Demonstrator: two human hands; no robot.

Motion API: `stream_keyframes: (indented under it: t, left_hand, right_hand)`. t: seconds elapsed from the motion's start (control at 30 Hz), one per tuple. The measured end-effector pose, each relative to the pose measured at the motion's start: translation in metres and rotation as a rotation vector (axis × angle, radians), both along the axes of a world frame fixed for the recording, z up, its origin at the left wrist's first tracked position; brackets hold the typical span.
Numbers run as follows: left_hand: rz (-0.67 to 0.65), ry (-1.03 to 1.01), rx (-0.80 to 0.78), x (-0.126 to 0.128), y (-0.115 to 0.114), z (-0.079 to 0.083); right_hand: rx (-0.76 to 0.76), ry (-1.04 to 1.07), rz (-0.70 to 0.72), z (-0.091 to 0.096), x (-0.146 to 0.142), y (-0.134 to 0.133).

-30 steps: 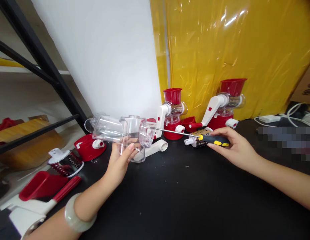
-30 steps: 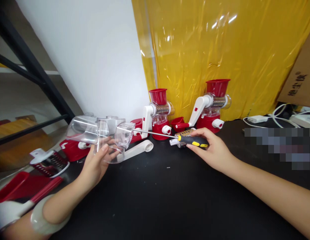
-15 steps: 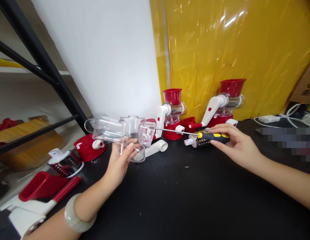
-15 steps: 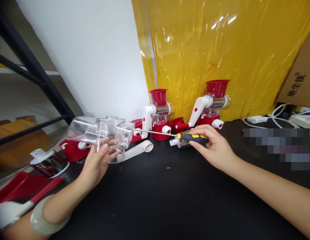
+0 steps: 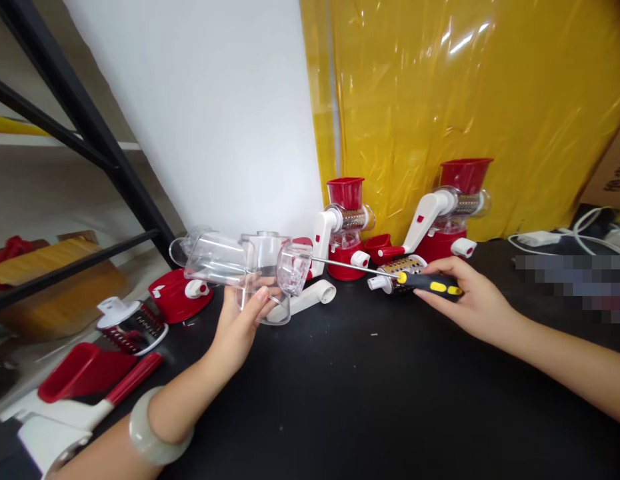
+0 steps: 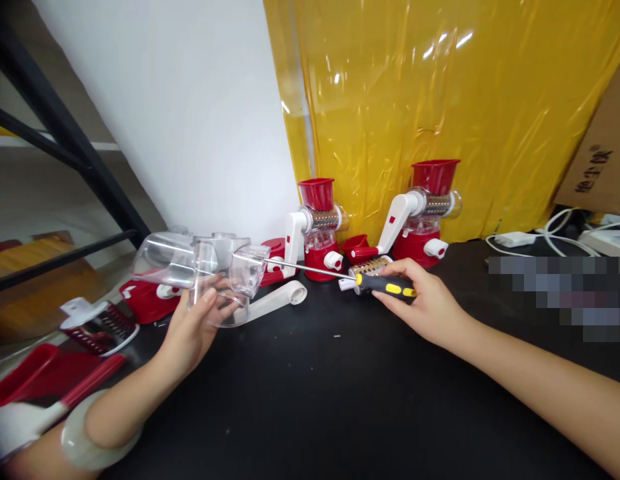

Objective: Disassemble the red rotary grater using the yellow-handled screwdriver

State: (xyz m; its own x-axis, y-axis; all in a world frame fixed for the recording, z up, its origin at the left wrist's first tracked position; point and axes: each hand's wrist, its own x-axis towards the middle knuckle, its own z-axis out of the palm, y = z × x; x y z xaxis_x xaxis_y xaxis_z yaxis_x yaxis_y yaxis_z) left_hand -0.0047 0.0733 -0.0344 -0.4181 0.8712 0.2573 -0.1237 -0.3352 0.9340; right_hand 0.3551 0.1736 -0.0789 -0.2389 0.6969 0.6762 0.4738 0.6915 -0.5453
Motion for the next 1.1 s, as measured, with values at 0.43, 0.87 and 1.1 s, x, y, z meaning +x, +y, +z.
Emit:
stream_keyframes:
  t: [0.43, 0.87, 1.1]
  left_hand:
    - [-0.002, 0.015, 0.004, -0.001, 0.001, 0.000]
    - [-0.014, -0.002, 0.003, 0.002, -0.001, 0.001]
    - [-0.007, -0.013, 0.008, 0.001, 0.000, 0.001]
  right_hand:
    - [0.102, 0.061, 0.051, 0.010, -0.003, -0.005]
    - [0.088, 0.100, -0.008, 0.008, -0.005, -0.004]
    - [0.030, 0.063, 0.010, 0.003, 0.000, -0.001]
